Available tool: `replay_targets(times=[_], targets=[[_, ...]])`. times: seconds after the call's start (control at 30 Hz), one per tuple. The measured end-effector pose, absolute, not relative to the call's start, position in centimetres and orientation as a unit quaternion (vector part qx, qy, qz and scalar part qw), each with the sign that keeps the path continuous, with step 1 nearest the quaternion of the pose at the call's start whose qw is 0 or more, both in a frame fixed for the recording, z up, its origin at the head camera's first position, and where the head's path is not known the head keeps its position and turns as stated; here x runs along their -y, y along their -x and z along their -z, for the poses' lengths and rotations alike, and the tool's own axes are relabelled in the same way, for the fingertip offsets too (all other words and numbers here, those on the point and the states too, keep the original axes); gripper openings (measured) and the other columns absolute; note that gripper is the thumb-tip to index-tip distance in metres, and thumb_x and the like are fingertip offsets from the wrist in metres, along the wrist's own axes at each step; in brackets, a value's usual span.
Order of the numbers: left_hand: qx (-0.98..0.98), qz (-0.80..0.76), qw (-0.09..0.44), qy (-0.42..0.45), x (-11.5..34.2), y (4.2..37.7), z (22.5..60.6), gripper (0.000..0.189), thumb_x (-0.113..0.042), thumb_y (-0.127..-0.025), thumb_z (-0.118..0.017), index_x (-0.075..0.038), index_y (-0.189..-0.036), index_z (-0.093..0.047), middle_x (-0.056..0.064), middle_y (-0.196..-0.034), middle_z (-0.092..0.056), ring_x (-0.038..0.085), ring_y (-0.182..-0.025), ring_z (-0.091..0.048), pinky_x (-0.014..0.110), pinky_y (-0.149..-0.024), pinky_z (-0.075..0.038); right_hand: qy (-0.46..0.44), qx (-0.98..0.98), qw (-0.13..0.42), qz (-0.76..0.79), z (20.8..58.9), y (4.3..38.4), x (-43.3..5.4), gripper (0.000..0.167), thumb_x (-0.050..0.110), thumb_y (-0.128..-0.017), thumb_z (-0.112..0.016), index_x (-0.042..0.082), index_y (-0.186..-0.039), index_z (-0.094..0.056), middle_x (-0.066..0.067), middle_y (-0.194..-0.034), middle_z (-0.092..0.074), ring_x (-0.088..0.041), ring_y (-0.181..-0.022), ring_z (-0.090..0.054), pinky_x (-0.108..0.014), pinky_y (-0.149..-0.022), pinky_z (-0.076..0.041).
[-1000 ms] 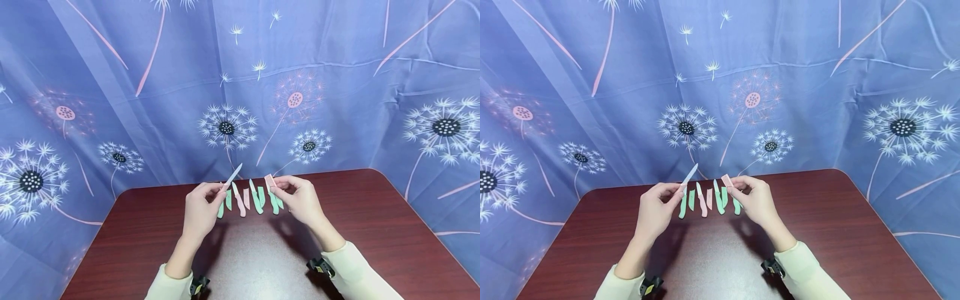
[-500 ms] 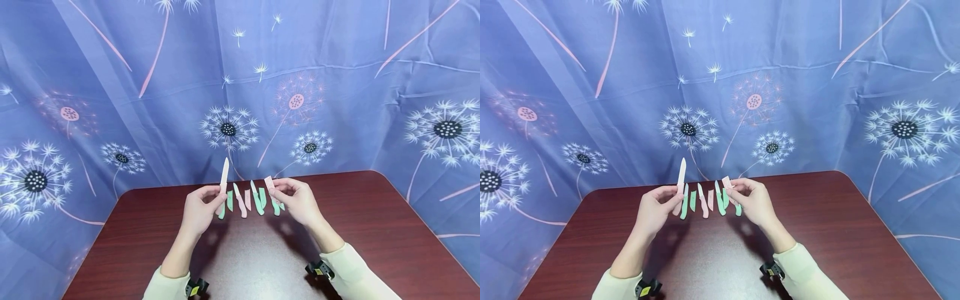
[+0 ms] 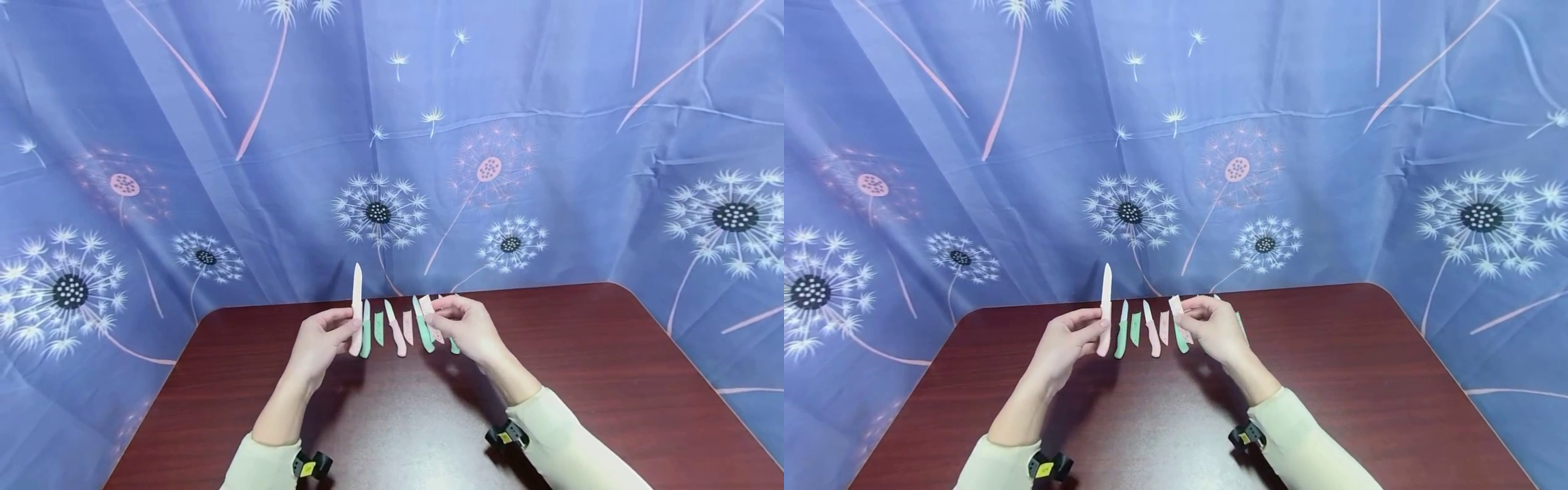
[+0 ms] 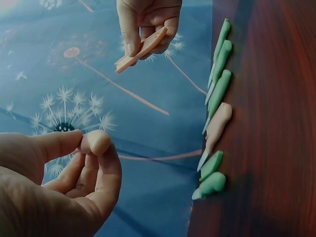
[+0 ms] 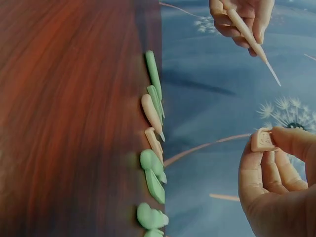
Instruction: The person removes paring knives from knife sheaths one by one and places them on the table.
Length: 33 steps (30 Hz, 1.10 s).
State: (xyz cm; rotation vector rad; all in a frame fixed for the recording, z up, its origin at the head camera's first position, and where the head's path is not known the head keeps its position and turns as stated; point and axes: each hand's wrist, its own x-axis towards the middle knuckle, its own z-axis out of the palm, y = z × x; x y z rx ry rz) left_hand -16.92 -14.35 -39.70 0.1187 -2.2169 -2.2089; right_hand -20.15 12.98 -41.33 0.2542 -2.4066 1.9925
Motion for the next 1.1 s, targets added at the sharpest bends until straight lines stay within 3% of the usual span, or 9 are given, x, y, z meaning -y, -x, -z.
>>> replay_targets(times=[0.27, 0.67, 1.1], targets=[[0.705, 0.707, -0.011, -0.059, 16.2, 17.6, 40.2, 0.033, 0.002, -0.098, -0.068, 0.013, -0.129, -0.065, 0.011, -0.097, -0.075, 0.013, -0.078, -0.072, 0.029, -0.069, -0.061, -0.066, 0.755, -0.052, -0.651, 41.4, 21.8, -10.6, 0.023, 0.005, -0.095, -0.075, -0.006, -0.114, -0.072, -0.009, -0.092, -0.077, -0.013, -0.078, -0.068, -0.03, -0.07, -0.06], [0.722, 0.684, -0.042, -0.092, 19.1, 19.6, 41.0, 0.038, 0.0, -0.099, -0.067, 0.014, -0.134, -0.061, 0.008, -0.093, -0.074, 0.012, -0.077, -0.072, 0.03, -0.069, -0.062, -0.086, 0.751, -0.116, -0.644, 41.0, 24.5, -5.0, 0.019, 0.0, -0.094, -0.076, -0.011, -0.11, -0.073, -0.014, -0.089, -0.076, -0.017, -0.074, -0.073, -0.039, -0.076, -0.065], [0.742, 0.656, -0.078, -0.108, 20.7, 22.1, 43.2, 0.041, 0.0, -0.097, -0.069, 0.015, -0.135, -0.061, 0.011, -0.097, -0.074, 0.015, -0.076, -0.071, 0.031, -0.07, -0.063, -0.041, 0.785, -0.137, -0.603, 42.3, 26.8, 1.0, 0.018, -0.007, -0.09, -0.078, -0.011, -0.107, -0.073, -0.018, -0.083, -0.076, -0.025, -0.069, -0.078, -0.035, -0.066, -0.064]])
